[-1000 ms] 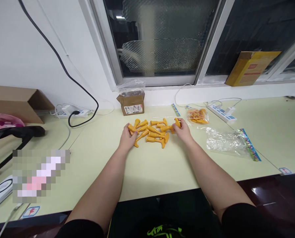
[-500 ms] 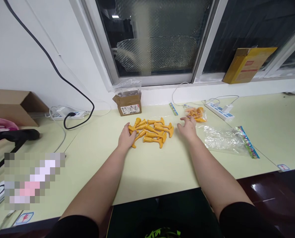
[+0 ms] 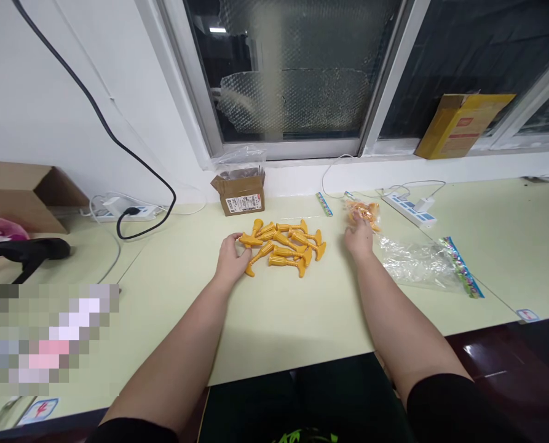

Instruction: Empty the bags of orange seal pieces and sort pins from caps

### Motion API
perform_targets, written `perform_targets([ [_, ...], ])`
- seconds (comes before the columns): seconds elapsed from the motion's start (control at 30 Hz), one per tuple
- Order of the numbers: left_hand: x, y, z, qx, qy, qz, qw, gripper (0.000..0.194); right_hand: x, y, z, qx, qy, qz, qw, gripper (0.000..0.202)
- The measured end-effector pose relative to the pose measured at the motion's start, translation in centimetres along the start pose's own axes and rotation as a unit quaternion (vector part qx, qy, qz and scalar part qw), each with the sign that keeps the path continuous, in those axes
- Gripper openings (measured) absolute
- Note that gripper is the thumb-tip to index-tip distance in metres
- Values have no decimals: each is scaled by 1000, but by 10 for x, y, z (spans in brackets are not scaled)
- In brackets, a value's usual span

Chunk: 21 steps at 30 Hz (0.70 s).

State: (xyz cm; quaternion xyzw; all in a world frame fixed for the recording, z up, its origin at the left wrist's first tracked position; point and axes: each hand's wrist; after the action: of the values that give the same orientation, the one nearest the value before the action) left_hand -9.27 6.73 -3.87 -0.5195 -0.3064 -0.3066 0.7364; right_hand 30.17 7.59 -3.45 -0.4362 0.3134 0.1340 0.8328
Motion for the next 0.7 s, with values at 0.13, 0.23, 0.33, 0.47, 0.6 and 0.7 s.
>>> perform_targets([
  [0.13, 11, -3, -3, 48, 45, 25, 998, 38, -2, -9, 4, 159, -81, 131, 975, 51],
  [0.23, 22, -5, -9, 77, 102, 33, 991, 31, -9, -14, 5, 207, -95, 261, 938, 50],
  [0.33, 32, -6, -17, 85, 168, 20, 982, 28, -23, -18, 0, 180, -98, 372, 905, 49],
  [0.47, 41, -6, -24, 64, 219, -24, 973, 40, -49, -22, -14, 95, -95, 499, 856, 42],
  [0.6, 46, -4, -30, -25, 190, -160, 968, 69, -76, -22, -37, -30, -55, 591, 804, 45],
  [0.7, 51, -3, -35, -147, 126, -287, 938, 56, -92, -17, -55, -155, -30, 603, 782, 58],
])
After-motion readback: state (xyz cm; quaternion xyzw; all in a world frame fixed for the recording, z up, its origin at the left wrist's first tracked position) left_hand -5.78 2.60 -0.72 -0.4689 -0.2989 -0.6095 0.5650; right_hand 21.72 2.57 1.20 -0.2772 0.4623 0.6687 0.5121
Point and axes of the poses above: each hand's wrist, its own z-axis towards the middle knuckle, its own y-axis out of the palm, x = y × z, and after that the axes turned 6 degrees about -y, right-handed
